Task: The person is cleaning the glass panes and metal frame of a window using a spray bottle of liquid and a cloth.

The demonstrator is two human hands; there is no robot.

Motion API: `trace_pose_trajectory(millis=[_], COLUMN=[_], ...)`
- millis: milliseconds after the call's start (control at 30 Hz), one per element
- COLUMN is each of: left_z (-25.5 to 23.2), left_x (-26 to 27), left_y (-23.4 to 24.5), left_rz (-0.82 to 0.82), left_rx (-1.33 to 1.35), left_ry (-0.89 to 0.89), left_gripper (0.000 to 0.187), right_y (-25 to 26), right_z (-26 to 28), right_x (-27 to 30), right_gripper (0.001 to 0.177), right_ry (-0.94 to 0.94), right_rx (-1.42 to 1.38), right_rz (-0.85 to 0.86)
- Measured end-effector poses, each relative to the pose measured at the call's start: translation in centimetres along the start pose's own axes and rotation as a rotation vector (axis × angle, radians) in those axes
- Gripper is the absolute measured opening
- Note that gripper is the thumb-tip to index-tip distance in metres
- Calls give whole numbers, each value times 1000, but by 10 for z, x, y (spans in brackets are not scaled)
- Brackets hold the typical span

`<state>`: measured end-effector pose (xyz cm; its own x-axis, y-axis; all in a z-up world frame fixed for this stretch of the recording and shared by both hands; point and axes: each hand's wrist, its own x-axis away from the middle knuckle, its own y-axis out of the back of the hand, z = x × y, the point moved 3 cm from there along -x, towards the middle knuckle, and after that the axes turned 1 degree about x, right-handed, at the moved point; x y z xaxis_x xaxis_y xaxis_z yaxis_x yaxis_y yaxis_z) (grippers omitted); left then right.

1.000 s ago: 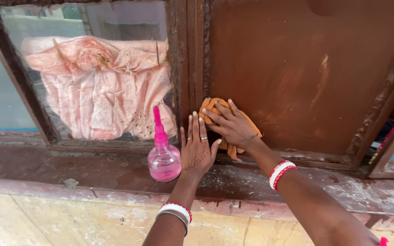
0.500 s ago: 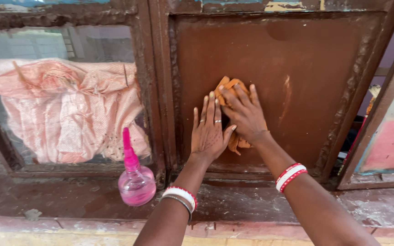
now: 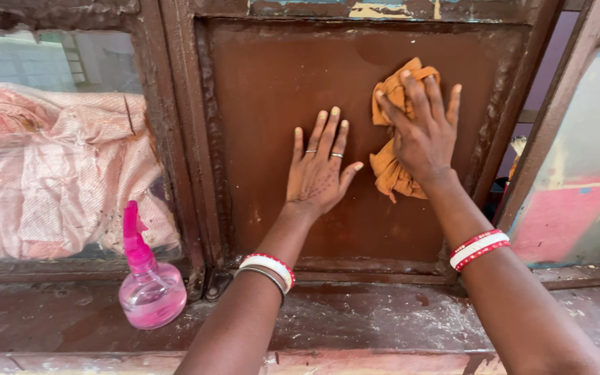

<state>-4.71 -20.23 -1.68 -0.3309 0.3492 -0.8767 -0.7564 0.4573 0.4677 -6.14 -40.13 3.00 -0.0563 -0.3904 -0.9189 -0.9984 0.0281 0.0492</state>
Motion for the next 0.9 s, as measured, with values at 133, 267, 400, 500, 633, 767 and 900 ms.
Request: trace_pose_trajectory(millis=[133, 267, 400, 500, 633, 767, 900], left_z=[10, 13, 15, 19, 26, 28, 29], left_x=[-2, -14, -31, -37, -33, -33, -32], left_y=[3, 7, 5, -3, -13, -22, -23], left_rz=[21, -41, -94, -124, -169, -176, -162], left_rx=[-161, -212, -183, -159, -167, -196, -208], left_ry=[-25, -45, -43, -13, -60, -47, -38], left_gripper=[76, 76, 76, 76, 75, 74, 73], right_y=[-7, -12, -6, -13, -18, -10, 0], right_z=[-28, -60, -79, -80, -79, -68, -55], right_x=[-1, -2, 9, 12, 17, 31, 50], right_gripper=[54, 53, 45, 52, 54, 51, 49], right_ry=[-3, -47, -155, -203, -219, -244, -265], right_rx=[79, 147, 115, 164, 244, 200, 129], right_rz=[-10, -79, -86, -105, -148, -111, -33])
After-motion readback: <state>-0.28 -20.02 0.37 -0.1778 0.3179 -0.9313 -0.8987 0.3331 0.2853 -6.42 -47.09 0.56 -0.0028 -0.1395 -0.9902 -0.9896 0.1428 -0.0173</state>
